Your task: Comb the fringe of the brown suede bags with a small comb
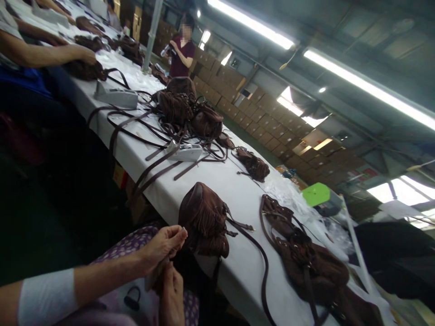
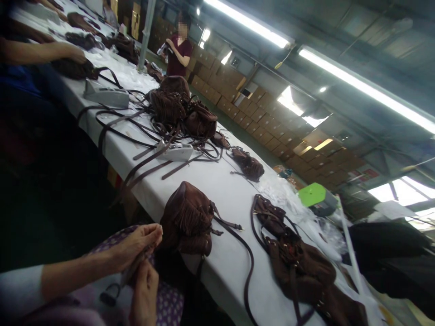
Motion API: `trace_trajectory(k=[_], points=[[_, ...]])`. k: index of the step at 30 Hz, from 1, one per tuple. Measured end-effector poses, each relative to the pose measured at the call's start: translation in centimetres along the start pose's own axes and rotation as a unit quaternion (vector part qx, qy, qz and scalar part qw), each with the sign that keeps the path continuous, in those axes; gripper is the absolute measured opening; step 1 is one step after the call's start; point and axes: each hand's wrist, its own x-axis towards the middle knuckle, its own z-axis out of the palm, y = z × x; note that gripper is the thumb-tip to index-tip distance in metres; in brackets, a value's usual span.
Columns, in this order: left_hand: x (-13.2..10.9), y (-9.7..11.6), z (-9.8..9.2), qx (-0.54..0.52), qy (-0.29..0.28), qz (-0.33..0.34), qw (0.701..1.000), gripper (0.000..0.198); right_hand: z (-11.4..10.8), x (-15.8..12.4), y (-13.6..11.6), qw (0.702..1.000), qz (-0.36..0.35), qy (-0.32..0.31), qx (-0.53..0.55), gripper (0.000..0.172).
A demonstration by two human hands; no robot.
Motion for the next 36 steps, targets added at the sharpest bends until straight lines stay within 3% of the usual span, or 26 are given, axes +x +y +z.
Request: trace_trajectory(k=[3, 8, 11, 13, 15, 18, 20, 23, 26, 30, 33, 36], points=[[-0.1, -0.3, 0.3, -0.014, 0.021, -0.001, 1.000, 0.050, 0.1, -0.2, 1.4, 1.000, 0.016, 0.015, 0.021, 0.062], [0.6, 0.2, -0.4, 0.061, -0.038, 0.013, 0.997, 0.051, -1.5, 0.2, 1.4, 0.999, 0.030, -0.009, 0.034, 0.054], [2.0, 0.9, -1.7, 0.197, 0.048, 0.090, 0.975, 0.048, -4.4, 0.9, 0.2, 1.000, 0.002, -0.008, 0.007, 0.050], [3.5, 1.2, -2.5, 0.290, 0.126, 0.150, 0.937, 0.045, -6.9, 1.3, -0.4, 0.998, -0.035, 0.026, -0.055, 0.045], [5.3, 1.3, -2.8, 0.379, 0.155, 0.193, 0.892, 0.060, -9.5, 1.5, -0.7, 0.984, -0.079, 0.080, -0.139, 0.037], [8.3, 1.6, -2.5, 0.447, 0.076, 0.194, 0.870, 0.077, -13.0, 1.9, -1.1, 0.937, -0.172, 0.134, -0.272, 0.027], [10.4, 1.9, -2.2, 0.447, 0.015, 0.169, 0.878, 0.064, -14.6, 2.5, -1.9, 0.888, -0.249, 0.122, -0.367, 0.025], [12.9, 2.9, -1.6, 0.468, -0.024, 0.151, 0.871, 0.047, -15.5, 4.0, -4.5, 0.791, -0.342, 0.064, -0.504, 0.025], [14.3, 4.3, -1.2, 0.489, -0.071, 0.130, 0.860, 0.046, -14.3, 6.2, -8.1, 0.705, -0.397, 0.009, -0.588, 0.031], [14.5, 6.4, -0.7, 0.454, -0.160, 0.046, 0.876, 0.046, -11.1, 9.5, -12.1, 0.632, -0.426, -0.047, -0.645, 0.038], [14.4, 7.3, -0.5, 0.454, -0.172, -0.008, 0.874, 0.044, -9.6, 11.4, -12.6, 0.590, -0.412, -0.069, -0.691, 0.042], [14.6, 6.9, -0.5, 0.436, -0.144, 0.025, 0.888, 0.035, -9.5, 12.1, -11.4, 0.569, -0.383, -0.080, -0.723, 0.043]])
